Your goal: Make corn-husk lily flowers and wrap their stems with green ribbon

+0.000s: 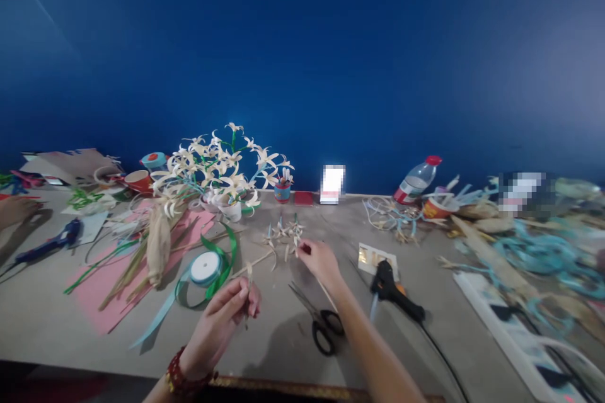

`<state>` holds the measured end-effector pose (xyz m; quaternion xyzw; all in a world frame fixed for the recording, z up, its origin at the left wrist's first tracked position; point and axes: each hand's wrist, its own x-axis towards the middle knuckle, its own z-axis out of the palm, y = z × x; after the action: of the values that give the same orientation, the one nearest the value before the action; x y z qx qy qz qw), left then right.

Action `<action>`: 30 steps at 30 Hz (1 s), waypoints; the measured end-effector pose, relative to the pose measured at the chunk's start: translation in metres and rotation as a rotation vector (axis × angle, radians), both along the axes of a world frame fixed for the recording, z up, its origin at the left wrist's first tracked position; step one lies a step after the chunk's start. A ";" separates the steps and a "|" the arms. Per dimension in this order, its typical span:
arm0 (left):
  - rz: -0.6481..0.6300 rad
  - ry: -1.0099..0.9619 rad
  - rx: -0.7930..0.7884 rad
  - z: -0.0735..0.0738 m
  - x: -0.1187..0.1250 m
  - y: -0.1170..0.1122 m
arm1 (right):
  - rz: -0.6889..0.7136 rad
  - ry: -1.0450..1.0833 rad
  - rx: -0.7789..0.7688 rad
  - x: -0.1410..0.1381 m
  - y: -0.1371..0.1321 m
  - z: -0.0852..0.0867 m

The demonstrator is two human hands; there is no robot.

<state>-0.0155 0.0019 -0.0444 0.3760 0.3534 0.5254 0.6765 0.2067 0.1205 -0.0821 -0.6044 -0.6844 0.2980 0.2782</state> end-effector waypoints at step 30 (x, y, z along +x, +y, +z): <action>-0.194 -0.344 -0.140 0.010 0.042 0.006 | -0.105 0.910 0.312 -0.045 -0.098 0.045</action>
<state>0.0270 0.0075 -0.0349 0.2650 0.2306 0.4884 0.7988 0.1621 0.0225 -0.0372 -0.3976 -0.4985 0.4114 0.6513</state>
